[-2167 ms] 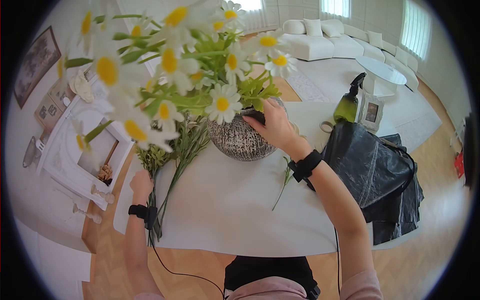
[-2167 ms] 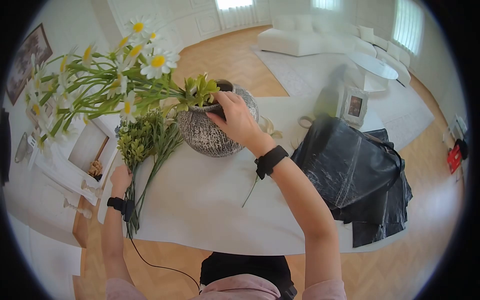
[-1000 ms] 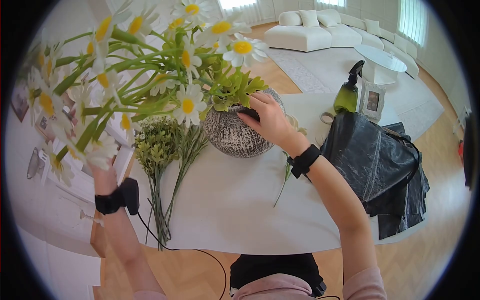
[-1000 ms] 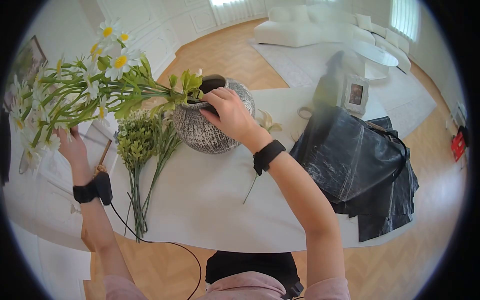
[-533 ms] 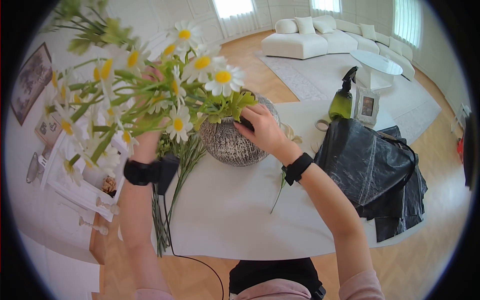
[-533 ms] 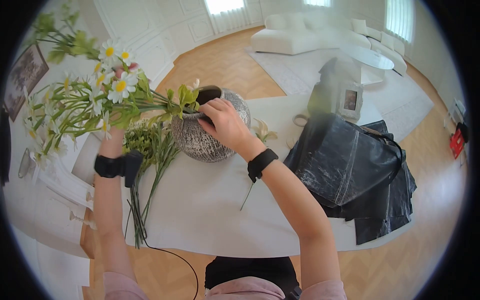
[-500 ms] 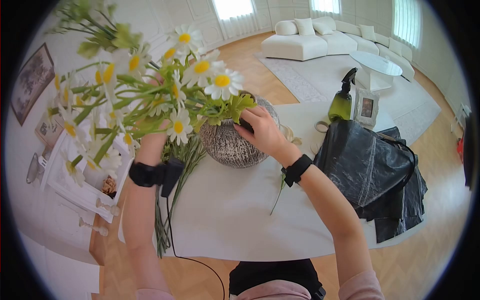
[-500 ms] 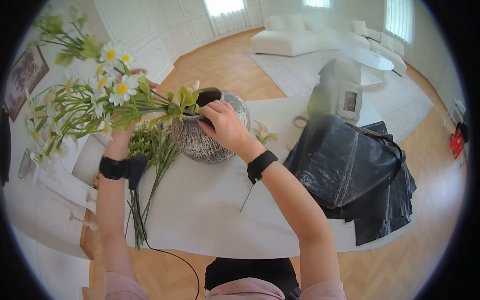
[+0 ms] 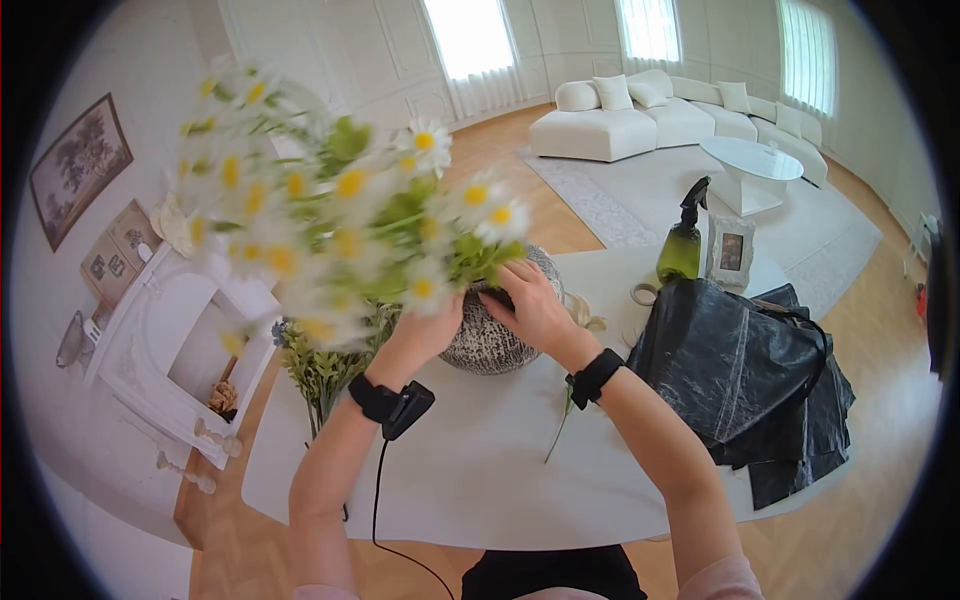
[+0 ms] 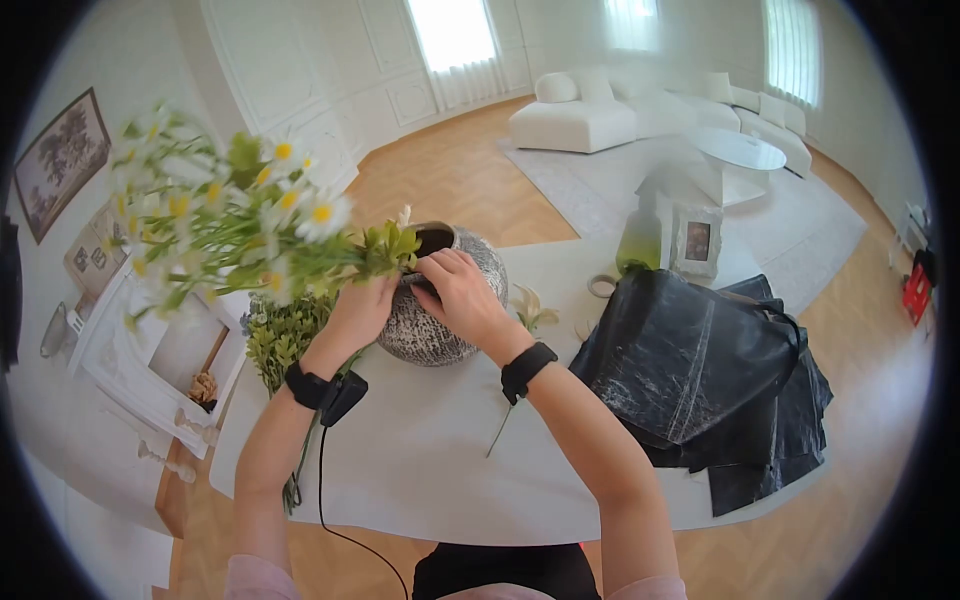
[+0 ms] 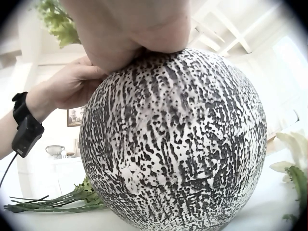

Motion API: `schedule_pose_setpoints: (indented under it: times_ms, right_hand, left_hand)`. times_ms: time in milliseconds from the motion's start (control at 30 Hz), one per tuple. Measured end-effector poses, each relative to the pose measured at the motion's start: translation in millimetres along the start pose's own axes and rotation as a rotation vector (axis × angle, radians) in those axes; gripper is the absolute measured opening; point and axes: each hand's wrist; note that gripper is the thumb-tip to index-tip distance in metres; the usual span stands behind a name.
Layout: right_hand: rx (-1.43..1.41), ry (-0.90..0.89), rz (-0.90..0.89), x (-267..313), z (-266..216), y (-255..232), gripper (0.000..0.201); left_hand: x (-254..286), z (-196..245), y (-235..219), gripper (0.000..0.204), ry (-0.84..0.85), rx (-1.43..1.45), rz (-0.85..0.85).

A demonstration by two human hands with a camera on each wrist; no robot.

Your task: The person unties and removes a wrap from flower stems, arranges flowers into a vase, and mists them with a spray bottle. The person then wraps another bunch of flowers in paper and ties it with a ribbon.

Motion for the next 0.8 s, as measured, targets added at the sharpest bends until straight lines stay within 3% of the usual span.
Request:
schedule_pose_setpoints:
  times_ms: [33, 133, 167, 200, 267, 333, 400, 467, 533, 567, 667, 700, 733, 800]
  right_hand:
    - [0.025, -0.033, 0.016, 0.2, -1.0, 0.1, 0.021]
    - [0.076, -0.015, 0.02, 6.7, -8.3, 1.2, 0.022]
    - [0.098, 0.041, 0.01, 8.0, -10.4, 1.3, 0.023]
    - [0.104, 0.038, 0.012, 6.3, -11.3, 0.1, 0.023]
    - [0.107, -0.017, -0.004, 3.5, -14.4, -1.9, 0.026]
    - [0.196, -0.101, 0.055, 3.7, -20.9, -4.5, 0.032]
    - [-0.039, 0.036, -0.068, 3.4, -31.0, -13.7, 0.035]
    - [0.042, 0.135, -0.164, 3.0, -41.9, -17.2, 0.04]
    - [0.104, 0.105, -0.156, 5.4, -37.8, -14.8, 0.042]
    - [0.101, 0.103, -0.168, 6.4, -37.4, -13.9, 0.042]
    - [0.103, 0.167, -0.22, 11.3, -39.1, -11.7, 0.045]
    - [0.198, 0.147, -0.151, 11.3, -43.1, -12.7, 0.047]
    - [0.292, 0.123, -0.083, 11.5, -44.6, -12.8, 0.048]
    - [0.217, 0.2, -0.125, 21.3, -33.2, -8.1, 0.051]
  left_hand:
    - [0.2, -7.8, 8.3, 0.019, 0.198, -0.183, 0.116]
    - [-2.7, 3.3, 9.5, 0.019, 0.156, 0.027, 0.161]
    - [3.8, 7.5, 1.1, 0.018, 0.211, -0.348, 0.063]
    - [3.1, 6.0, 5.2, 0.018, 0.214, -0.347, 0.069]
    - [2.4, 1.4, 17.3, 0.016, -0.05, -0.131, -0.047]
    - [5.1, 2.2, 17.5, 0.015, 0.003, -0.159, -0.003]
    - [5.9, 1.8, 19.9, 0.015, 0.198, -0.082, 0.332]
    - [12.1, 4.8, 14.9, 0.017, 0.193, -0.056, 0.292]
    - [12.0, 17.6, -2.8, 0.019, -0.004, 0.016, 0.019]
    - [14.5, 3.7, 10.4, 0.021, -0.007, -0.13, -0.026]
    - [21.9, 6.5, -8.4, 0.022, 0.056, -0.167, 0.012]
    - [27.8, 1.6, -9.7, 0.027, 0.018, 0.093, 0.147]
    - [43.3, -32.7, 8.7, 0.027, 0.003, 0.095, 0.142]
    - [89.7, -114.7, 64.3, 0.037, -0.539, 0.332, -0.316]
Point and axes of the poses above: each hand's wrist, its own x-axis away from the middle knuckle, its own y-axis out of the palm, z = x × y, and after that the axes turned 6 degrees about -x, right-handed
